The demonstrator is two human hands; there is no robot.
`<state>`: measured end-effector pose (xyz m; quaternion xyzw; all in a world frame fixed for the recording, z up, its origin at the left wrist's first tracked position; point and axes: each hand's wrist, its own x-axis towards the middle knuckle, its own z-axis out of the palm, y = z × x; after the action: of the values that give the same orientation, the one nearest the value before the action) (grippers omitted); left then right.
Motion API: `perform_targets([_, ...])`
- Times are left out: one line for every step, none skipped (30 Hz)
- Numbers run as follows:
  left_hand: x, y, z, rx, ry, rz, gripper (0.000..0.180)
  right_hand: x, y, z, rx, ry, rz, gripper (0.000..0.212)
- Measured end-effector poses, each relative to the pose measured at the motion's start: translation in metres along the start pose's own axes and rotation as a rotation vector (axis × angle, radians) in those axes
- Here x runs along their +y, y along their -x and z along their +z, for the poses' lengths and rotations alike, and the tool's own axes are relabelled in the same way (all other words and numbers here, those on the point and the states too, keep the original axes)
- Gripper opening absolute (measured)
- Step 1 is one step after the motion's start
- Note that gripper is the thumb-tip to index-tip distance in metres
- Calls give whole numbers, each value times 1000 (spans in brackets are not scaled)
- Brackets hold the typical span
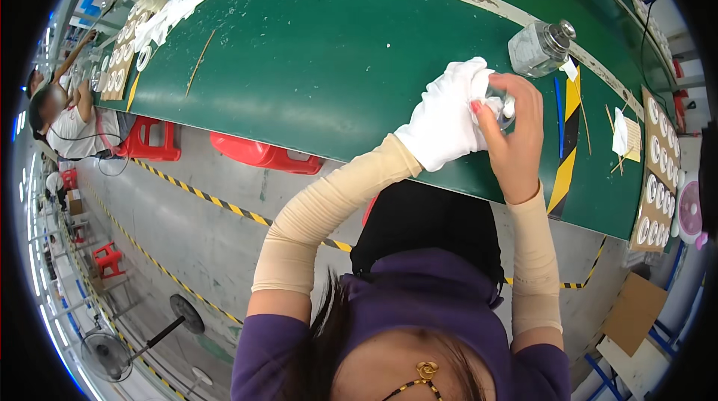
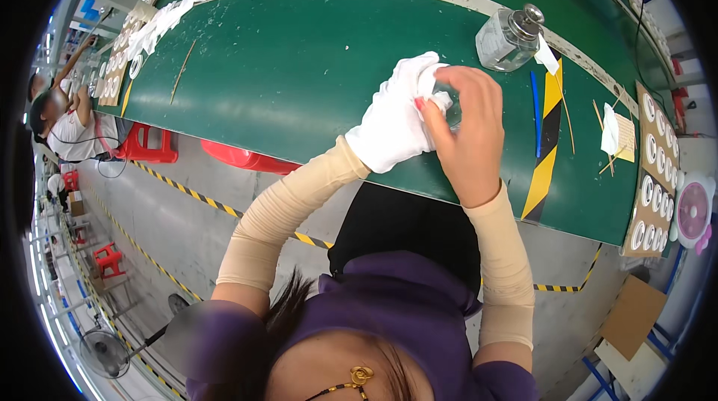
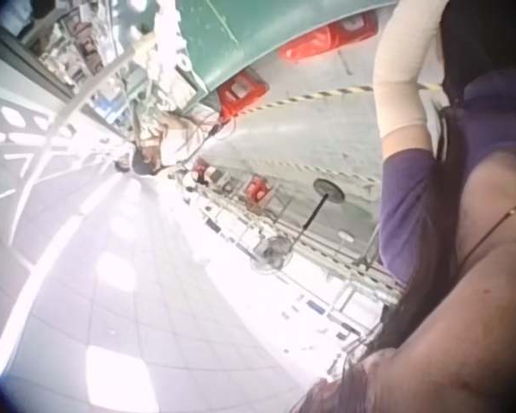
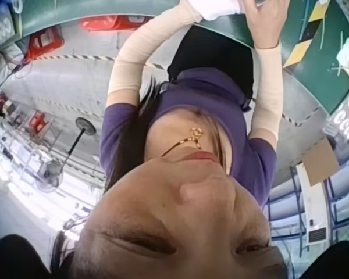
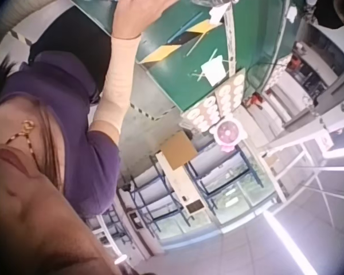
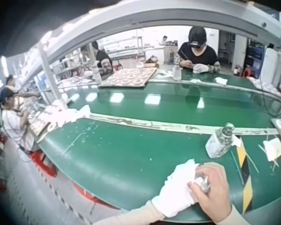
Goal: Applying a blue liquid coating to white dome-shaped electronic components using a small brush.
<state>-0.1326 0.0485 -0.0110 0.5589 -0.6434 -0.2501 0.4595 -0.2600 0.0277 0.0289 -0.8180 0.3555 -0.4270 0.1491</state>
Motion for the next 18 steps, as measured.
perform_targets([0, 0, 1, -3, 1, 1, 66, -2, -2, 1, 2, 2, 2, 13])
perform_targets([0, 0, 1, 28, -25, 70, 65, -4, -3, 2, 3, 29, 12, 13])
perform_targets([0, 1, 1, 59, -51, 139, 65, -6, -4, 3, 4, 57, 22, 13])
perform_targets([-1, 0, 1, 57, -50, 142, 65, -6, -5, 4, 6, 58, 23, 13])
perform_targets([-2, -1, 2, 81, -75, 172, 69, -5, -6, 5, 25, 72, 19, 12])
perform_targets([-2, 0, 3, 105, -100, 203, 73, -3, -6, 6, 44, 85, 15, 11])
perform_targets([-1, 1, 3, 104, -101, 205, 73, 1, -6, 8, 46, 85, 16, 11])
perform_targets([2, 2, 3, 91, -88, 130, 75, 7, -5, 8, 71, 36, 72, 9])
perform_targets([4, 3, 3, 78, -74, 56, 78, 11, -4, 6, 96, -13, 128, 7])
perform_targets([5, 4, 4, 77, -73, 59, 78, 14, -2, 2, 98, -11, 127, 7])
perform_targets([5, 3, 3, 81, -117, 96, 83, 16, -1, -1, 85, -57, 176, 6])
perform_targets([4, 3, 3, 84, -162, 132, 89, 16, 1, -4, 72, -103, 225, 4])
perform_targets([0, 3, 5, 84, -149, 135, 89, 15, 9, -2, 71, -211, 247, 8])
perform_targets([-3, 4, 5, 85, -150, 135, 89, 11, 14, -2, 70, -212, 246, 8])
perform_targets([-7, 6, 4, 67, -167, 136, 89, 6, 19, -2, 45, -86, 68, 11])
perform_targets([-10, 7, 4, 49, -183, 138, 89, 4, 20, -1, 19, 40, -111, 14])
perform_targets([-8, 9, 4, 57, -107, 141, 86, 6, 20, -3, -14, -3, -59, 17])
perform_targets([-7, 8, 4, 53, -107, 137, 86, 5, 19, -3, -16, -5, -54, 17])
